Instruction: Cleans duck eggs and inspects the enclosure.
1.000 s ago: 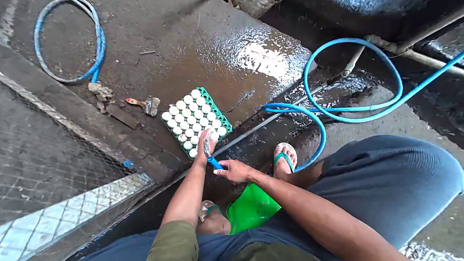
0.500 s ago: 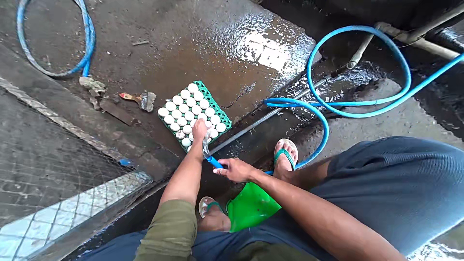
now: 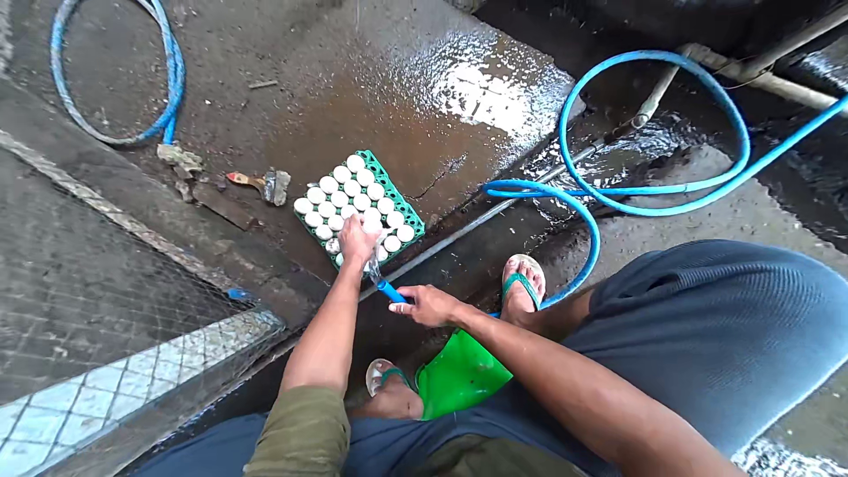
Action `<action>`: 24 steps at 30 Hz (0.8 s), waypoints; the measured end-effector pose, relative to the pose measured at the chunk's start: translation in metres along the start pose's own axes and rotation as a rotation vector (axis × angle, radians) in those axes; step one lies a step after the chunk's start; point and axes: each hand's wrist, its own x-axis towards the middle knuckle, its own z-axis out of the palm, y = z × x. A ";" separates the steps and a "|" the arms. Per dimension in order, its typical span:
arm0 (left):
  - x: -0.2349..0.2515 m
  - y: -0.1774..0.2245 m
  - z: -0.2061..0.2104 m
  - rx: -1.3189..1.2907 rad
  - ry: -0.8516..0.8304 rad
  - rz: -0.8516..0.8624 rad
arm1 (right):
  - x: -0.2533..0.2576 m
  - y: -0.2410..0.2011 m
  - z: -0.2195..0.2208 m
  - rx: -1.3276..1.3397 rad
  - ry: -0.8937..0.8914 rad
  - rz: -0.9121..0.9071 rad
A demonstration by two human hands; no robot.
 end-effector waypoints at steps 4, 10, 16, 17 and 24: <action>-0.049 0.007 -0.027 -0.762 0.075 -0.128 | 0.013 -0.006 0.002 -0.022 0.009 -0.008; -0.117 0.022 -0.038 -1.535 -0.086 -0.198 | 0.034 -0.009 0.006 -0.104 -0.058 0.047; -0.155 0.016 -0.032 -1.433 -0.007 -0.192 | 0.037 -0.016 0.005 -0.163 -0.148 0.155; -0.161 0.017 -0.030 -1.419 0.015 -0.182 | 0.036 -0.019 0.001 -0.138 -0.069 0.187; -0.208 0.054 -0.030 -1.378 0.136 -0.055 | 0.009 -0.074 0.036 0.084 0.669 -0.311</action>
